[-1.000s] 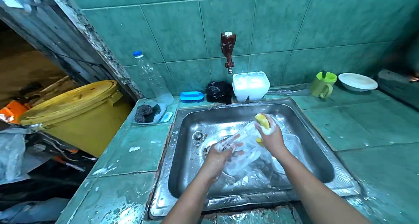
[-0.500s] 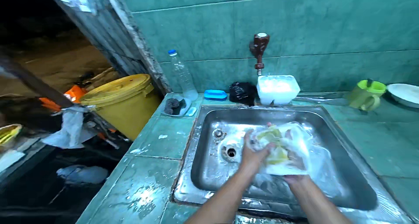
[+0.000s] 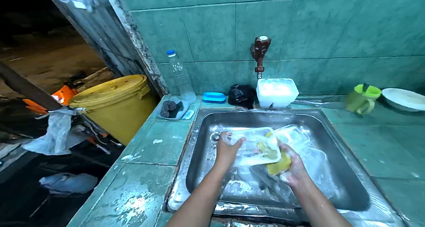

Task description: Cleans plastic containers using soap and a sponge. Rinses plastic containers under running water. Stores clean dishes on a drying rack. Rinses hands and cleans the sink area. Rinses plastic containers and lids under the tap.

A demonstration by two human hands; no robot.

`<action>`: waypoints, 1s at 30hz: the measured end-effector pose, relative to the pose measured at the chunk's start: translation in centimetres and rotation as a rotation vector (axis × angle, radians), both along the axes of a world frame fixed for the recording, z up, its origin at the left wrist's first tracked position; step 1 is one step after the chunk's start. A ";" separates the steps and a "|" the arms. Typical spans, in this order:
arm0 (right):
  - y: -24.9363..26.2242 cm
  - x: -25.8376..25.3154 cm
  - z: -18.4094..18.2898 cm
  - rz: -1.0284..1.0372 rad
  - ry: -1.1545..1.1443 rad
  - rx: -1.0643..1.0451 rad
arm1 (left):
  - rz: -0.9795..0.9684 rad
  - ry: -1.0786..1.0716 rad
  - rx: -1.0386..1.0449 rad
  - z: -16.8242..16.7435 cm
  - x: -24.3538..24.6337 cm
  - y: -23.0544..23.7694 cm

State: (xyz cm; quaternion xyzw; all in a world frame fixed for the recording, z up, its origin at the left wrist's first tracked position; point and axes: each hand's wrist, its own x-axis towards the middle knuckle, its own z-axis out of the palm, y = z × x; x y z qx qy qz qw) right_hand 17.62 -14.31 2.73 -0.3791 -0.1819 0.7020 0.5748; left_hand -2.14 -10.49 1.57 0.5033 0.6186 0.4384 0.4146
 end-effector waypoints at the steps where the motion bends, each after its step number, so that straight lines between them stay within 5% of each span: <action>1: 0.2 0.2 0.3 -0.014 -0.116 -0.055 | 0.003 0.001 -0.012 -0.1 -0.2 0.3; 4: 1.5 1.3 -0.1 -0.068 -0.331 -0.128 | -0.011 -0.018 -0.016 -0.3 -0.1 1.0; 11: 4.6 4.4 0.7 -0.288 -0.337 -0.039 | -0.276 -0.307 -0.266 1.3 1.0 2.8; 14: 4.9 4.8 1.5 -0.305 -0.330 -0.024 | -0.235 -0.352 -0.179 1.2 1.9 3.4; 16: 5.2 5.2 0.9 -0.294 -0.533 -0.007 | -0.104 -0.345 -0.170 0.8 2.3 4.1; 19: 5.5 6.7 -1.2 -0.056 -1.143 0.039 | 0.091 -0.305 -0.186 -1.0 1.2 5.2; 23: 5.7 5.5 -2.0 0.664 -1.761 -0.071 | 0.097 -0.158 -0.301 -4.3 -0.8 6.2; 26: 5.6 3.7 -2.9 0.922 -1.962 -0.129 | -0.025 0.249 -0.418 -4.2 -0.5 5.4; 30: 5.6 3.2 -2.9 0.946 -1.992 -0.212 | -0.264 0.660 -0.268 -4.1 1.7 3.6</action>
